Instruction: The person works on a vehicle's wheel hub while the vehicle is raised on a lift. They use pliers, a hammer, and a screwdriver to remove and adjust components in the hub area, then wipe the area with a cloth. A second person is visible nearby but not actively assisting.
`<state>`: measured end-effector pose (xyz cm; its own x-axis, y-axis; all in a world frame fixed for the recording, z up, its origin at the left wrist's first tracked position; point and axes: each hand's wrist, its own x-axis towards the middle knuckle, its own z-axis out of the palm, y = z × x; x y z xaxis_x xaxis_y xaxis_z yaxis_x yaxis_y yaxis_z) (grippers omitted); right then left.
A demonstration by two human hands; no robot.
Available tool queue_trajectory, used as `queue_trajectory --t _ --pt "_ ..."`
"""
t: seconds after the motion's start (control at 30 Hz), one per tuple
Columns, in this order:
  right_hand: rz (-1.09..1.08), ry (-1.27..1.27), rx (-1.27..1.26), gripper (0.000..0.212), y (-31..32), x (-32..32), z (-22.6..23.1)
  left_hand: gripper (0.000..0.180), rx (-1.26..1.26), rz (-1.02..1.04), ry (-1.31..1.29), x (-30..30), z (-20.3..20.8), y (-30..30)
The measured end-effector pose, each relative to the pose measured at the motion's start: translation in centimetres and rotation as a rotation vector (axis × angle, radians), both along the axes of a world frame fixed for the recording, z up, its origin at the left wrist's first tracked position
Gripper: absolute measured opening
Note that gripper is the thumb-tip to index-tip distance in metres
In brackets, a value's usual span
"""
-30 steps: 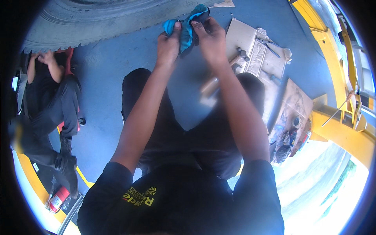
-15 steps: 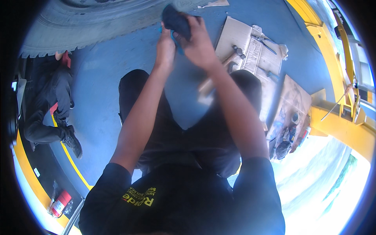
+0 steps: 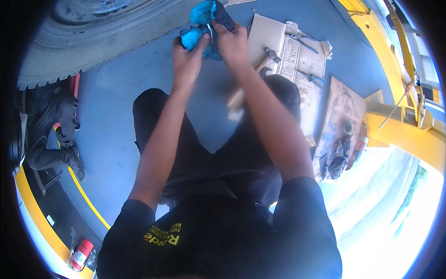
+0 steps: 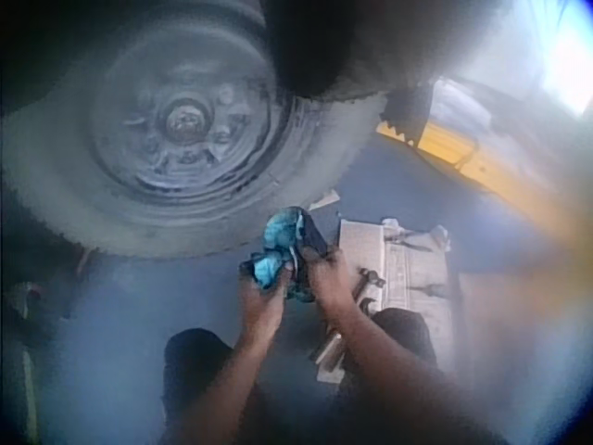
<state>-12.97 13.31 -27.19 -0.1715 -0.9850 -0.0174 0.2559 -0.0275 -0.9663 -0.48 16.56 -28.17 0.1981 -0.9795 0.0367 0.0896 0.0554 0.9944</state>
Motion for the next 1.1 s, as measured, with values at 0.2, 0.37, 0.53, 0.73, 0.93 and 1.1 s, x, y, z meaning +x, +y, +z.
queue_trajectory --t 0.2,0.37,0.53,0.73,0.93,1.1 --pt "0.275 -0.410 0.073 0.060 3.3 -0.4 2.6 0.038 -0.265 0.143 -0.128 0.1 -0.1 1.4" --pt "0.313 -0.380 0.077 0.056 4.9 -0.3 3.0 0.031 -0.199 0.084 -0.165 -0.1 -0.1 2.6" --pt "0.075 0.470 -0.379 0.040 4.1 -1.0 -1.4 0.046 -0.015 -0.129 -0.217 -1.3 0.7 4.2" --pt "-0.093 0.358 -0.207 0.026 4.8 -1.0 -1.3 0.061 -0.430 -0.010 -0.314 -3.0 -1.1 6.2" --pt "-0.017 -0.179 0.055 0.026 6.0 -1.6 -1.0 0.048 -0.607 0.116 -0.701 -3.3 -1.1 7.6" --pt "0.048 -0.067 0.011 0.041 6.0 -1.9 -1.1 0.042 -0.539 0.119 -0.665 -3.4 -2.4 6.1"
